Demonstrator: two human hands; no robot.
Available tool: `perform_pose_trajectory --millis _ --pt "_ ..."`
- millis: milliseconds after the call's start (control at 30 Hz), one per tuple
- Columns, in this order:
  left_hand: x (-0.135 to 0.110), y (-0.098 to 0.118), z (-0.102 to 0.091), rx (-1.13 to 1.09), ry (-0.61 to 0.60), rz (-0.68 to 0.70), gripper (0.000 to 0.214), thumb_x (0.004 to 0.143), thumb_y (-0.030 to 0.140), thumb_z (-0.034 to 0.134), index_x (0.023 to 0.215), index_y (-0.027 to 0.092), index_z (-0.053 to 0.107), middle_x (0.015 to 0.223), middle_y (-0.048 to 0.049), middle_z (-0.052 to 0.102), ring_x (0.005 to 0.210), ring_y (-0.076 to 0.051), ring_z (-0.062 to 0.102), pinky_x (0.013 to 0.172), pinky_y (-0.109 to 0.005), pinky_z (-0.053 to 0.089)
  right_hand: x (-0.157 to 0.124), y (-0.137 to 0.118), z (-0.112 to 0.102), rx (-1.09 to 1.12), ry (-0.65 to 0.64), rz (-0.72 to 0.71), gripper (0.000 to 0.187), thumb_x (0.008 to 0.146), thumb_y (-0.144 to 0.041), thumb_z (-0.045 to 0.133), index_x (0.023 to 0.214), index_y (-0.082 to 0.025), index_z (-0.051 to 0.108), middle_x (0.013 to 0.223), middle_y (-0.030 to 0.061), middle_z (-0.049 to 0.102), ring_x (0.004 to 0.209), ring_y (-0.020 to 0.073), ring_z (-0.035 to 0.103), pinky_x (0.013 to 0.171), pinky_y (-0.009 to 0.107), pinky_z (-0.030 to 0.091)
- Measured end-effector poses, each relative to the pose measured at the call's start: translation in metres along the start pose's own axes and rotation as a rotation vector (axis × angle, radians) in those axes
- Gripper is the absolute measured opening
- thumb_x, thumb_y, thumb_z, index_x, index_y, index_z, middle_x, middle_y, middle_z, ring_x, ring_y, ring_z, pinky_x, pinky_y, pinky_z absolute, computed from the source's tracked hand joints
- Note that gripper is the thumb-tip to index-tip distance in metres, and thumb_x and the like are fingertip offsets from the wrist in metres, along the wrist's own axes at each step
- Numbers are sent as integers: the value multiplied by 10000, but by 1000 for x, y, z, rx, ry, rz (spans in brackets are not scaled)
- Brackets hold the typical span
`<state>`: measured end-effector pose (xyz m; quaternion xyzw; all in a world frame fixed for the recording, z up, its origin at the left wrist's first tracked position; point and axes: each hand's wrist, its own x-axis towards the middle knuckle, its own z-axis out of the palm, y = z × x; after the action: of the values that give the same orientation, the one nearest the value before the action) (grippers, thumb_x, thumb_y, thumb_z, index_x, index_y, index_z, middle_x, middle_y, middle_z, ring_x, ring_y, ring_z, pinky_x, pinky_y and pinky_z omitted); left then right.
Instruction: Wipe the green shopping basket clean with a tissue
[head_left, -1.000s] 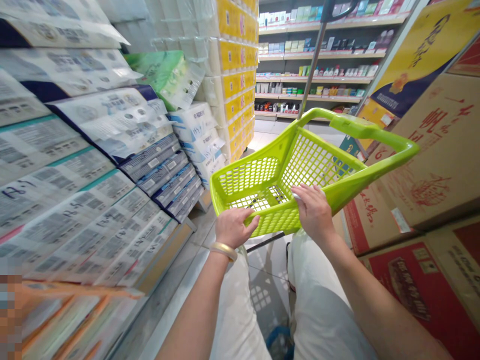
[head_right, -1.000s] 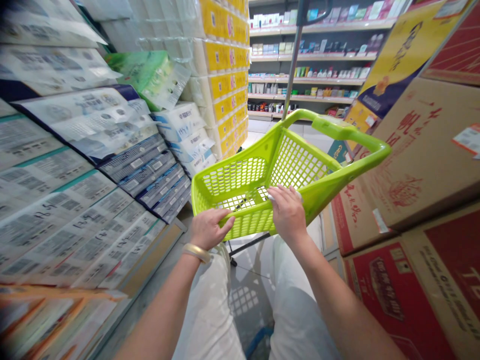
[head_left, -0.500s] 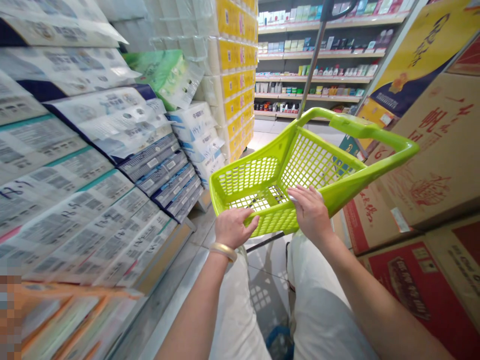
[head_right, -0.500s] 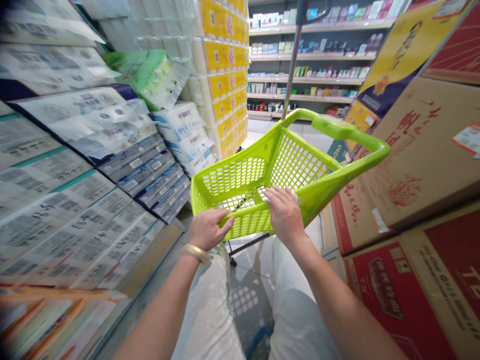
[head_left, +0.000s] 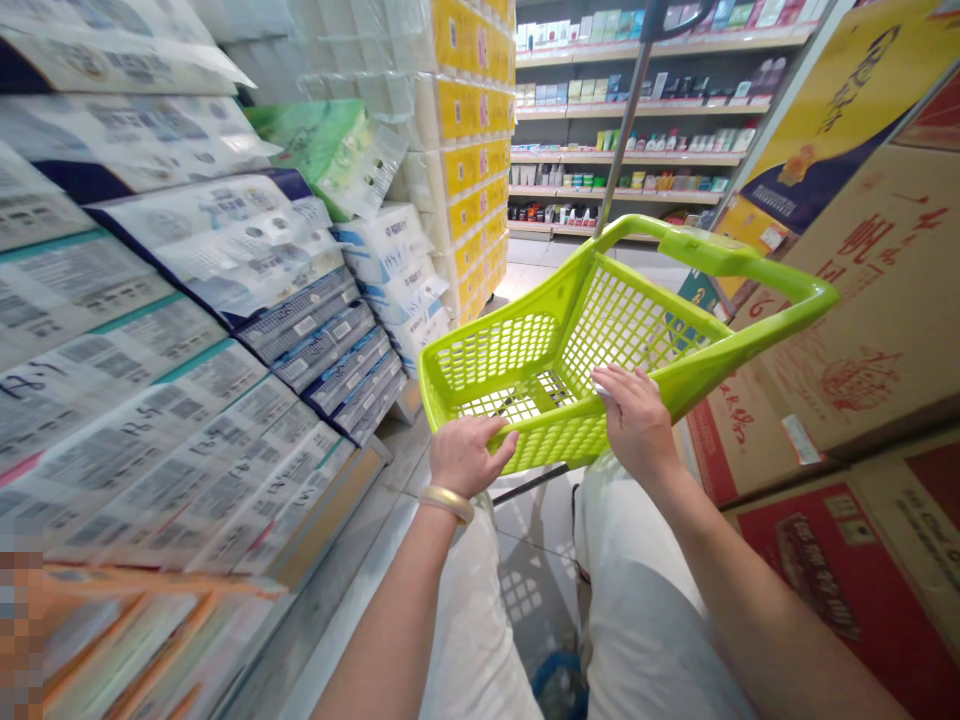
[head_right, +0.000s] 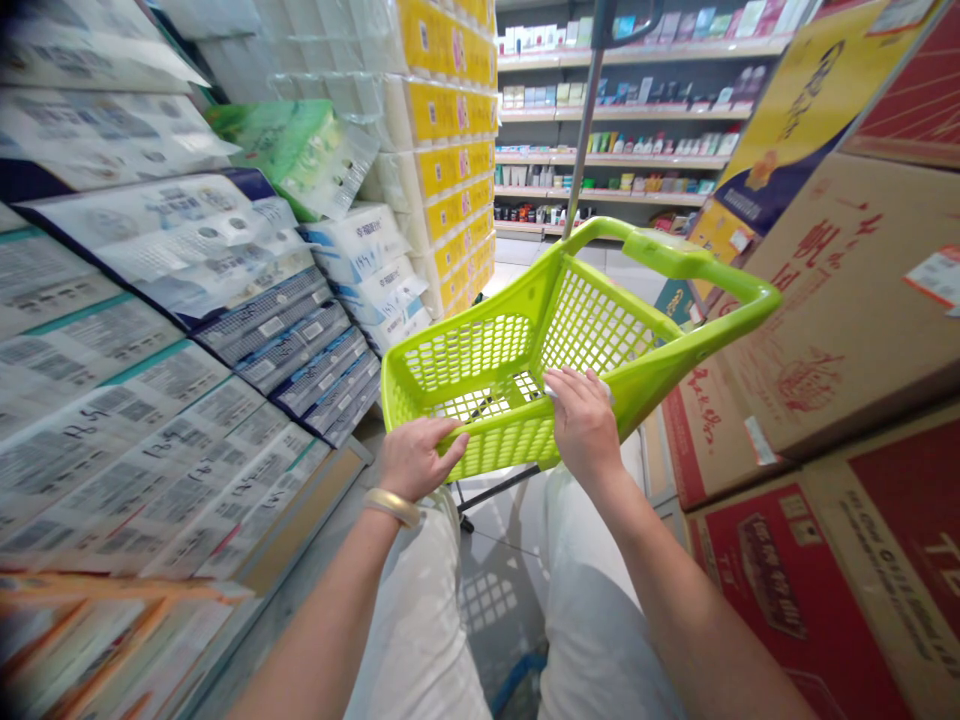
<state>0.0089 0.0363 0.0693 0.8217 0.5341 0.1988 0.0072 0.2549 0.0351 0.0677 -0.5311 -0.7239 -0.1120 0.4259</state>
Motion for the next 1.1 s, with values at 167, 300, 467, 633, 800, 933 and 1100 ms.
perform_pose_trajectory --millis 167,300,467,633,800,933,1100 --pt "0 0 -2 10 -3 9 360 918 494 452 880 257 721 844 -21 752 779 -191 636 626 -295 359 -7 -28 13 108 -157 -155 309 951 -131 438 1146 -223 659 1181 54 716 1167 206 628 1079 429 421" --pt "-1 -2 -3 4 -1 20 373 925 491 436 890 256 722 833 -26 746 771 -191 635 632 -297 373 -5 -21 10 74 -137 -126 315 947 -121 433 1141 -217 662 1169 57 721 1153 208 635 1074 428 420" --pt "0 -7 -2 -17 4 30 384 926 486 421 919 250 724 841 -38 739 793 -193 639 654 -295 399 5 17 -12 -32 -25 -5 289 938 -155 446 1098 -204 682 1121 78 734 1119 236 646 1069 468 413" --pt "6 -13 -6 31 13 -18 354 902 470 458 936 242 726 867 -47 749 831 -222 642 755 -352 418 12 22 -16 -78 14 5 252 939 -184 463 1035 -201 696 1025 80 750 1025 238 672 1039 455 437" --pt "17 11 -5 3 130 -111 348 879 422 504 1098 206 666 991 -69 736 950 -254 626 887 -413 393 10 -9 2 -32 -33 -10 257 931 -157 467 1038 -220 691 1017 68 748 999 231 669 1033 442 439" --pt "23 43 8 -38 125 -73 397 849 338 536 1213 183 583 1049 -80 711 981 -247 608 919 -402 380 6 -29 12 5 -95 -48 271 941 -140 454 1067 -211 683 1072 69 740 1050 222 653 1043 418 428" --pt "19 47 17 20 103 -11 225 837 311 539 1021 205 614 941 -72 687 925 -256 591 916 -419 367 7 -16 0 -3 -112 -81 282 944 -134 449 1098 -194 677 1116 68 730 1076 214 645 1054 404 420"
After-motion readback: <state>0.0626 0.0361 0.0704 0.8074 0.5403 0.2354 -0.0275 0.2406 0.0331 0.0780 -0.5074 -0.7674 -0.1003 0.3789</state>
